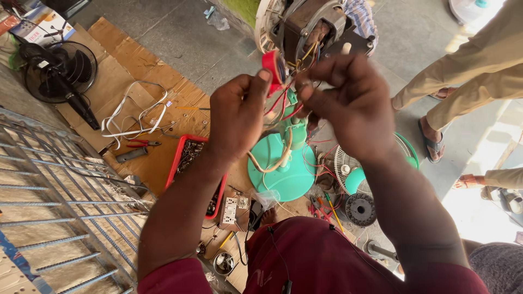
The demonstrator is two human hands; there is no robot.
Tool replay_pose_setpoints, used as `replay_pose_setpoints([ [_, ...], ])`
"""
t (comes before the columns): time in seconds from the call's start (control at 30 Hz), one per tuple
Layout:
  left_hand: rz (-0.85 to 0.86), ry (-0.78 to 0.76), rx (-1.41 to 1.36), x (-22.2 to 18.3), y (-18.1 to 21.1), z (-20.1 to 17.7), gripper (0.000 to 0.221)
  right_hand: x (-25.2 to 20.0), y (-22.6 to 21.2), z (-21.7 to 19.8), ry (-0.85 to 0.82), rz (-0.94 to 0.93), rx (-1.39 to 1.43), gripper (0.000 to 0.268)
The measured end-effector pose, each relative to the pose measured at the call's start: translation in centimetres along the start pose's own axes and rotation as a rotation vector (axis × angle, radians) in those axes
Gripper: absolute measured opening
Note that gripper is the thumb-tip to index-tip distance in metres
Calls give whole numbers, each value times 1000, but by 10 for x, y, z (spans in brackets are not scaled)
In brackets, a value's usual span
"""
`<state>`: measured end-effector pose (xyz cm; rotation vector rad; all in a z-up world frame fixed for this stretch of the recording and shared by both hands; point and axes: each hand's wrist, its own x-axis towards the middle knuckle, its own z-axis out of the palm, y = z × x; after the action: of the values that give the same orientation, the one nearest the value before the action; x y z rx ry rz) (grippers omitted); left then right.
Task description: The person wraps red electrical tape around multiple exposed wire ends on a fan motor assembly. The hands repeatedly pull tape, wrap it tightly around the wires, and tear it off to insulate the connections.
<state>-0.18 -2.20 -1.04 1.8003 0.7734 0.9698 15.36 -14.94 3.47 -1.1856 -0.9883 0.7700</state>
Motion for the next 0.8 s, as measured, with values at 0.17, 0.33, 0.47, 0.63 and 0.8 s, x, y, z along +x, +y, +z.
replay_pose_setpoints([
  [0.17,-228,-109,-264,13,4,2,48,5,39,13,-113,-204,-384,44],
  [0.33,29,-149,-116,7,12,-13,11,5,58,-1,-80,-117,-189,36],
  [0.47,449,-43,11,-2,11,-16,23,-1,55,-13,11,-62,-20,33],
  [0.63,473,4,117,-6,4,-14,14,0,8,-5,-81,-8,562,19],
  [0.8,426,72,51,3,5,-2,7,16,-27,1,-42,57,278,27],
])
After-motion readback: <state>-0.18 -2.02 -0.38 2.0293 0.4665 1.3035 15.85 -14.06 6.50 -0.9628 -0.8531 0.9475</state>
